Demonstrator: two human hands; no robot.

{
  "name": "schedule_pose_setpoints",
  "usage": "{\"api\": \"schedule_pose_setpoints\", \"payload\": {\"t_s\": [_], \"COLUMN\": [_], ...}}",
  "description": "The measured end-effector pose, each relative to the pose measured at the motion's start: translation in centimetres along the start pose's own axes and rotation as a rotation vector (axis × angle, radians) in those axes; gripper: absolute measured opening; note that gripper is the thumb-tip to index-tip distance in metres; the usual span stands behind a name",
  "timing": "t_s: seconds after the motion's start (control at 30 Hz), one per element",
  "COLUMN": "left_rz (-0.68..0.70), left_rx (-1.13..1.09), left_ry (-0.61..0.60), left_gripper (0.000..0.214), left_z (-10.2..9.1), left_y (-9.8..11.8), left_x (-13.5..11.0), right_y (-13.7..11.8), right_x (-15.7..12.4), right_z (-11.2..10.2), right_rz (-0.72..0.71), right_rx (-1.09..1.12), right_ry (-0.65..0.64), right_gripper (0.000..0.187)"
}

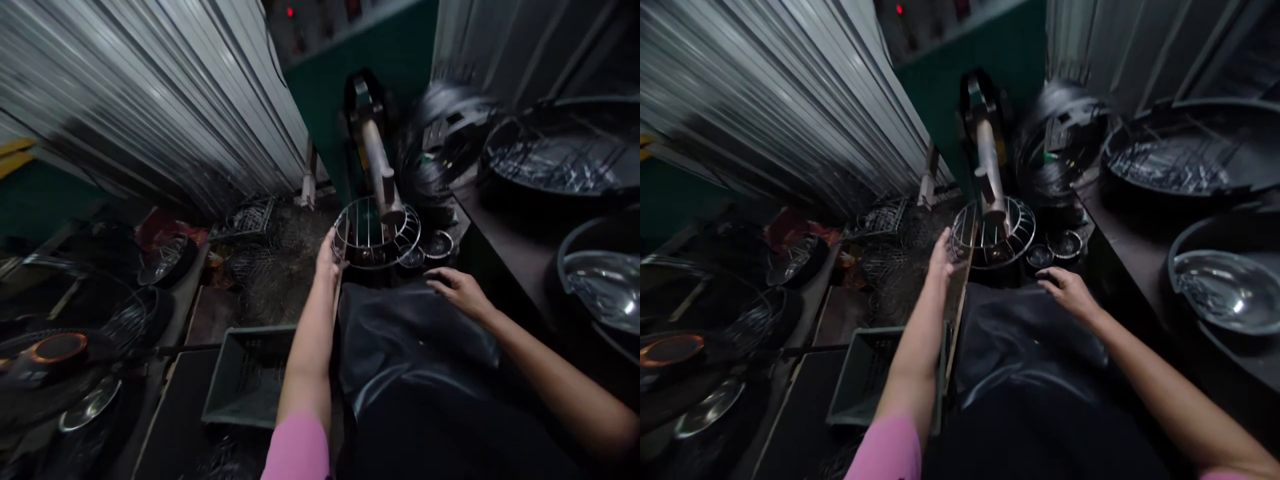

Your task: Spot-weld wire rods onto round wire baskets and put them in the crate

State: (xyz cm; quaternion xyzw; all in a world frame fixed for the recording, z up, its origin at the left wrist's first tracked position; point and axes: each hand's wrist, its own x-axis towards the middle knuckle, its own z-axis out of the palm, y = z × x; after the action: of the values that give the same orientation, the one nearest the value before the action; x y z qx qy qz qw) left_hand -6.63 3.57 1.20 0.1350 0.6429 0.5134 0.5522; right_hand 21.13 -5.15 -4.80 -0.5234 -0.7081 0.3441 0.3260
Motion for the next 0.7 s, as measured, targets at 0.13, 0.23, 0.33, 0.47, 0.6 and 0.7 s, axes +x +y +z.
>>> {"api": "schedule_pose_setpoints", "payload": {"t_s": [0.13,0.23,0.33,0.47,0.6,0.7], "left_rz": [0.004,0.022,0.030,0.007,-0.002,0.020], "left_rx": [0.177,0.230,0.215,0.134,0.051,-0.025], "left_ry": [-0.075,-0.102,-0.130,-0.176,-0.143,-0.099], "left_gripper": [0.038,0.035,0.036,0.033,0.028,0.028], "left_z": [0.2,0.8,0.6,-0.3,-0.6,-0.7], "left_y": [2.2,2.3,1.8,1.2,0.8,0.3], "left_x": [3.0,3.7,3.2,2.5,2.0,1.3], "right_y": [2.3,2.2,1.8,2.1,3.2,4.3], "right_x": [-5.3,-7.1,-7.6,-7.7,-7.8,-7.8], "right_z": [2.5,5.1,6.5,6.0,3.8,1.8], "right_rz": [-0.011,-0.023,-0.039,-0.045,0.067,0.212], "right_rx": [-0.500,-0.730,-0.763,-0.755,-0.520,-0.263], "right_ry": [-0.591,-0.729,-0.734,-0.741,-0.685,-0.577], "right_gripper": [0.016,0.021,0.025,0.028,0.021,0.025]}}
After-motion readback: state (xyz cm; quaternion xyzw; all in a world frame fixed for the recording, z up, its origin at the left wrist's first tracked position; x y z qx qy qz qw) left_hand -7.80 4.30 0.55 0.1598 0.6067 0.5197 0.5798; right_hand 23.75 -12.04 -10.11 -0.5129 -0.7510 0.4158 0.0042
